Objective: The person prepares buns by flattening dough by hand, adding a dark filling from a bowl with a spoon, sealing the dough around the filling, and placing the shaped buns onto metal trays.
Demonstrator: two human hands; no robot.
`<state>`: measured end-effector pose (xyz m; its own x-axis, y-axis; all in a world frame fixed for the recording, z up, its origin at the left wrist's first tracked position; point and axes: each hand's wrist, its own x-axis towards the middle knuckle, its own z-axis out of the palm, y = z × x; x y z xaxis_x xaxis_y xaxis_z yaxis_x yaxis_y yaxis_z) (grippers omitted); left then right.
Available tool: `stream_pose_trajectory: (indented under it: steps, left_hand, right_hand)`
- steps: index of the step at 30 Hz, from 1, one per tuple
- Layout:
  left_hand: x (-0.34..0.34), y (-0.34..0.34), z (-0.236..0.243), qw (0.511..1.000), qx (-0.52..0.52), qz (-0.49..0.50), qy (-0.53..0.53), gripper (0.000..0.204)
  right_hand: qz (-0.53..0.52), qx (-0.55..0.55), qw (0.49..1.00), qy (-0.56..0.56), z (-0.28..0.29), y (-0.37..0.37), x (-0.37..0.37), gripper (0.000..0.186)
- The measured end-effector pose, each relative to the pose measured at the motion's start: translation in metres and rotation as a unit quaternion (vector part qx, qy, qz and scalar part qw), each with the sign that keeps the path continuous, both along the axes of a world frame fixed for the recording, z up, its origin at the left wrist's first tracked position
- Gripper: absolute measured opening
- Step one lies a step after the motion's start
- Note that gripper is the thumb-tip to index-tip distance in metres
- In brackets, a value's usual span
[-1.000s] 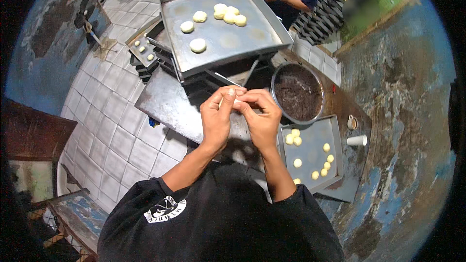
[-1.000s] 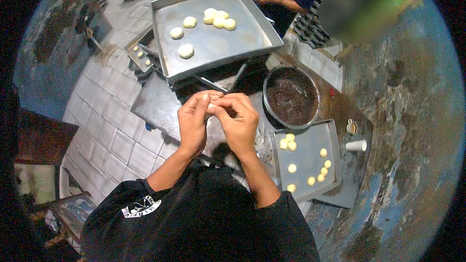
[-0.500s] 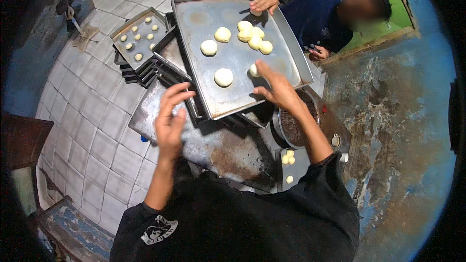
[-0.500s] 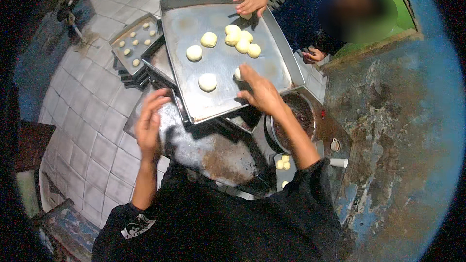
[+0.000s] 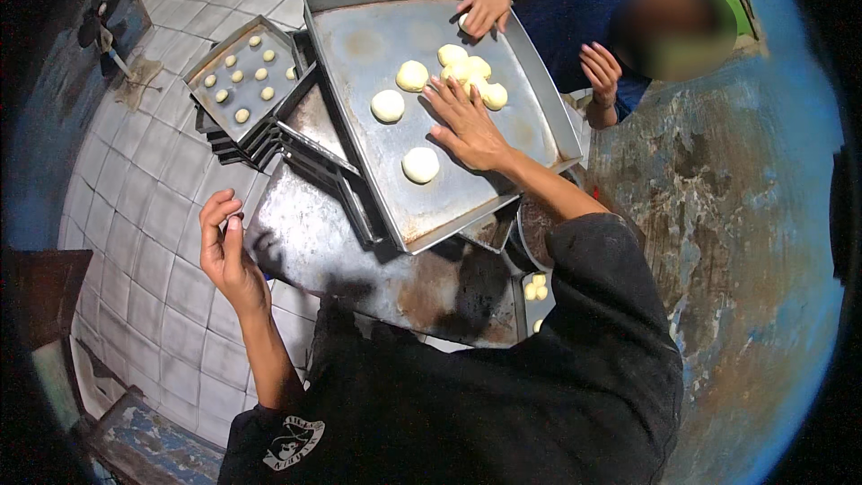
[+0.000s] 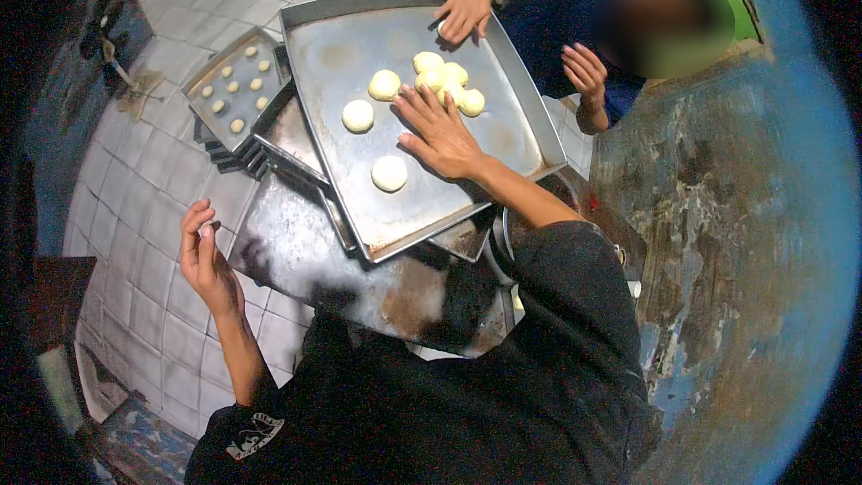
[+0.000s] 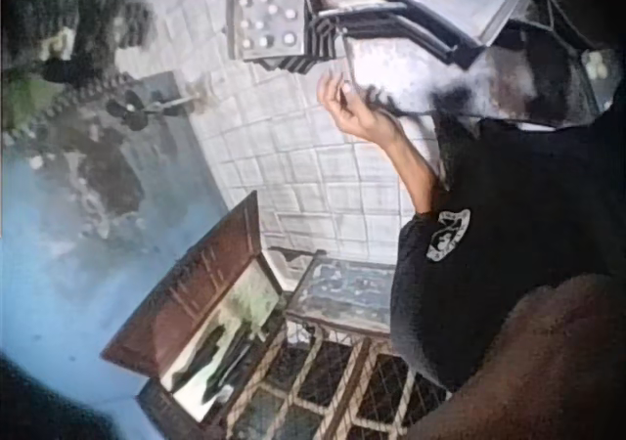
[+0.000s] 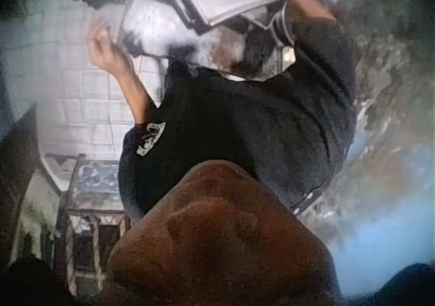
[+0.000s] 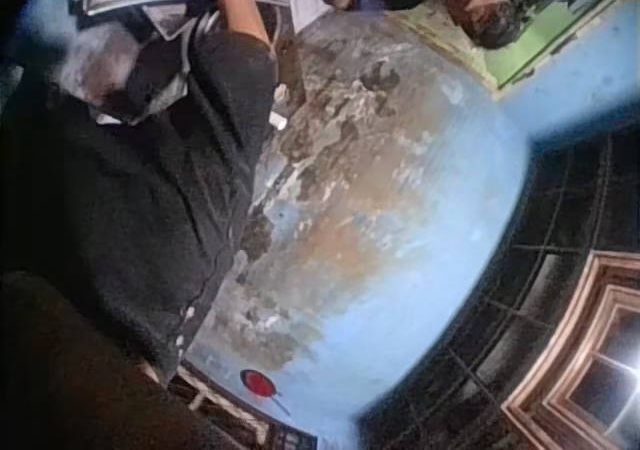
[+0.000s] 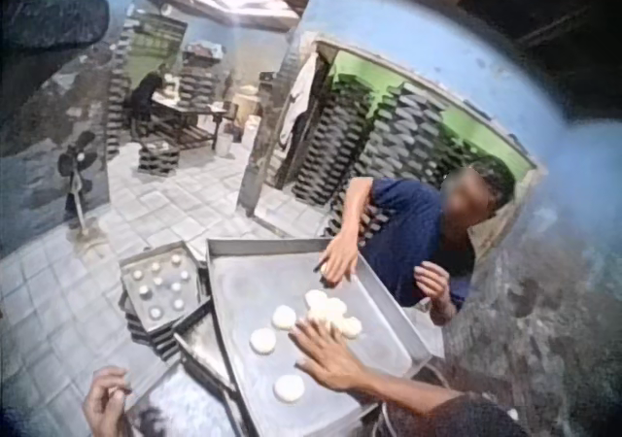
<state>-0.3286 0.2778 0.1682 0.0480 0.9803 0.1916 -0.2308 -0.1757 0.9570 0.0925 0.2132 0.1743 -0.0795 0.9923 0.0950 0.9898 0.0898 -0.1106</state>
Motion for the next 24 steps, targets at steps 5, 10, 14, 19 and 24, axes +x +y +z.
stream_pose_trajectory:
  steps: [5,10,14,19,24]
  left_hand:
    - [-0.008,-0.009,-0.001,1.0,0.016,0.016,0.002,0.019]
    - [0.047,-0.041,0.028,0.997,0.044,-0.058,-0.039,0.015]
    - [0.101,-0.097,0.066,0.981,0.099,-0.168,-0.005,0.015]
    - [0.194,-0.186,0.07,0.913,-0.151,-0.377,-0.04,0.036]
    - [0.228,-0.282,0.051,0.871,-0.22,-0.438,-0.03,0.028]
  right_hand:
    - [-0.263,0.126,0.956,-0.018,0.058,-0.012,0.023,0.04]
    - [-0.27,0.107,0.954,-0.07,0.027,-0.039,0.074,0.024]
    - [-0.324,0.13,0.916,0.2,0.063,-0.108,0.06,0.024]
    - [-0.242,0.155,0.668,0.687,0.069,-0.232,-0.044,0.023]
    - [-0.227,0.217,0.491,0.812,0.056,-0.367,-0.102,0.026]
